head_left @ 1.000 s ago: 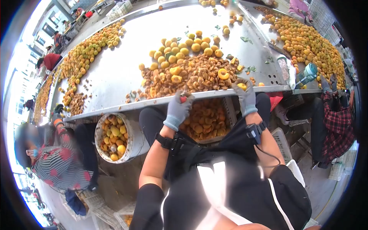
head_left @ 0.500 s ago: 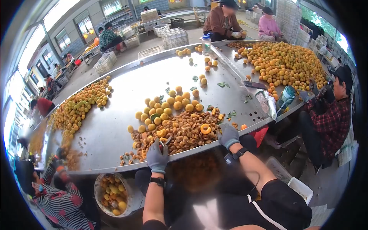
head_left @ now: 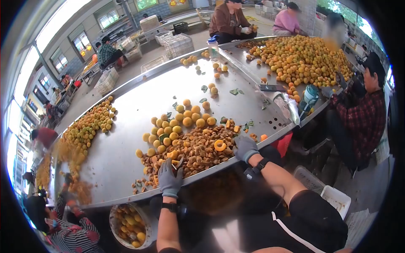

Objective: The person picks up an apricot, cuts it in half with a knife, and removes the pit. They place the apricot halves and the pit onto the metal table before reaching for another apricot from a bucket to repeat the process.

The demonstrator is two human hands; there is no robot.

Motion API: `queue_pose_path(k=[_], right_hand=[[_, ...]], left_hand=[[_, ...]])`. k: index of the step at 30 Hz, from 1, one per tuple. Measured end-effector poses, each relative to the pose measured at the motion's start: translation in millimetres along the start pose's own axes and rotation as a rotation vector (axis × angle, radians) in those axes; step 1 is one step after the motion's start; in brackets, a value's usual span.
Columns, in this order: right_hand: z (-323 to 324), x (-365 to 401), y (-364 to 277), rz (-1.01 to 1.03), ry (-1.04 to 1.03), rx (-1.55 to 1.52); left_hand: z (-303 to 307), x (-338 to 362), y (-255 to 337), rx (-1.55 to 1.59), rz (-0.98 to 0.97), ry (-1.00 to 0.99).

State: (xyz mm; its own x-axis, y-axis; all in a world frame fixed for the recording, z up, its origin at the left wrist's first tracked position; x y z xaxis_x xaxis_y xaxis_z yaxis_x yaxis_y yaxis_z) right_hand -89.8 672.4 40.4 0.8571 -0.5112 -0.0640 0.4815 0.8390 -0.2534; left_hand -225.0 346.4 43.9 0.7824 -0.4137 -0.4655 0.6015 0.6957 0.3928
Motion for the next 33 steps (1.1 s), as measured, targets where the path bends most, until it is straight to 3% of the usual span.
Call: queue_pose_path(k=[3,5,7,9,10,12,13,15,17,19,26,28,30,31,32,33], right_hand=[[4,1,0,-0.027,0.016,-0.027],[5,2,0,-0.032,-0.004,-0.066],[0,3,5,-0.054,0.051,-0.106],[7,3,1,-0.021,0.091,-0.061],[8,4,0,0.024,0.208,-0.039],[5,3,5,-0.012,0.166,-0.067],[1,3,3,0.009,0.112,-0.098],[-2,4,5,0.029,0.166,-0.099],[-4,2,4,0.022,0.154,-0.073],[3,4,1,0.01,0.131,-0.097],[3,3,1,0.016,0.199,-0.047],[7,3,2,0.02,0.25,-0.047],[13,9,7,0.027,0.433,-0.297],[11,11,13,0.027,0.511,-0.374],[4,10,18,0.026,0.576,-0.459],[7,14,18,0.094,0.794,-0.528]], left_hand=[[-8,-5,-6,0.01,0.001,-0.068],[-20,-9,-22,0.005,0.166,-0.2],[22,-13,18,-0.011,-0.035,0.069],[27,-14,14,0.006,-0.068,0.137],[13,-8,-11,0.018,-0.09,0.121],[-27,1,-86,0.475,0.233,0.243],[-14,-4,-59,0.48,0.227,0.227],[6,-2,-31,0.696,0.593,0.251],[1,-1,-44,0.67,0.582,0.282],[0,-2,-56,0.35,0.378,0.26],[-2,1,-60,0.507,0.338,0.284],[8,0,-37,0.528,0.277,0.321],[25,-1,5,0.464,0.1,0.325],[35,-4,35,0.908,0.117,0.299],[44,-6,62,1.034,0.193,0.279],[37,-7,61,1.048,0.131,0.29]])
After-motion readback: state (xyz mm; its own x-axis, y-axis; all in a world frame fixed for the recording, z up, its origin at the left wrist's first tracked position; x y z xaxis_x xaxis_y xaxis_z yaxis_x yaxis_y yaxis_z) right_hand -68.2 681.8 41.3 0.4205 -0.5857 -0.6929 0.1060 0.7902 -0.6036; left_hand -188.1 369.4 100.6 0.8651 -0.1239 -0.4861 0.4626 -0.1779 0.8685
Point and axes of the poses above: each hand's wrist, its own x-axis away from the middle knuckle, its own z-axis out of the back of the hand, y = z × x, the point moved 6 cm from there along -x, towards the middle knuckle, and after that the axes turned 6 degrees about y, right-handed, at the moved point
